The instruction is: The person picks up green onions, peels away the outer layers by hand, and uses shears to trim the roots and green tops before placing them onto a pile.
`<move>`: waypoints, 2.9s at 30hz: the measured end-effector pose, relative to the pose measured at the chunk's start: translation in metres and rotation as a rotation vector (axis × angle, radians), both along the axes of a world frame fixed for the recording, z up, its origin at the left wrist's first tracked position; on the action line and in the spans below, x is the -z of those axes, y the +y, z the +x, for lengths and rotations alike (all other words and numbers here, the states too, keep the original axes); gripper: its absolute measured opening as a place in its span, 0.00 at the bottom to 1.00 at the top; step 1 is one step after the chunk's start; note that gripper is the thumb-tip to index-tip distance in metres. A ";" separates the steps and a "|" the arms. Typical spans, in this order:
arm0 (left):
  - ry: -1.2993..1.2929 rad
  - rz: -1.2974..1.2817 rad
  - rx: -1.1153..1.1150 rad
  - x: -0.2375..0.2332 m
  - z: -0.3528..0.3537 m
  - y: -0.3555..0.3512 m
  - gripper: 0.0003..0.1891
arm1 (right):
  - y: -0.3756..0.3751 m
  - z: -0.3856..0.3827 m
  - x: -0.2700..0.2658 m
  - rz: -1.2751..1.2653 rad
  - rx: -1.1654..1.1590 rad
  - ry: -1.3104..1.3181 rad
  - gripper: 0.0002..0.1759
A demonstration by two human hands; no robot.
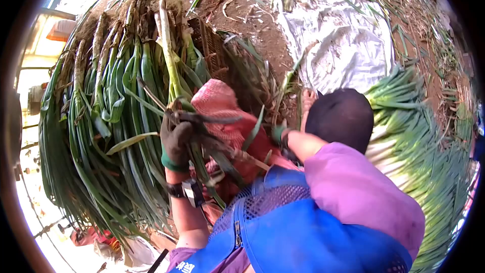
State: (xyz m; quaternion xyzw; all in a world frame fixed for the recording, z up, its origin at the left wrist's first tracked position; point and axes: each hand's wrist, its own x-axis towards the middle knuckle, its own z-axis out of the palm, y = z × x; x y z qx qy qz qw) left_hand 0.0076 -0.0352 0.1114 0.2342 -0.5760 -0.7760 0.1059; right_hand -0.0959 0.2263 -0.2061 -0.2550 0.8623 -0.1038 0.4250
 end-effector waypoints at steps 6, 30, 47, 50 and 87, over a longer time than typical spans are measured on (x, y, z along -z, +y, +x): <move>-0.036 0.182 -0.067 0.021 -0.012 -0.016 0.31 | -0.011 -0.012 -0.049 0.089 -0.319 -0.005 0.22; -0.345 0.544 0.102 0.066 -0.055 -0.102 0.38 | -0.083 -0.102 -0.104 0.095 -0.547 -0.164 0.22; -0.142 0.055 0.205 0.086 -0.050 -0.059 0.15 | -0.133 -0.117 -0.112 -0.112 -0.805 -0.135 0.21; -0.099 0.048 0.030 0.049 -0.039 -0.022 0.13 | -0.131 -0.142 -0.125 -0.317 -0.500 0.013 0.21; -0.272 -1.973 -0.758 -0.380 0.431 0.025 0.20 | -0.162 -0.036 -0.258 -0.937 0.659 -0.990 0.15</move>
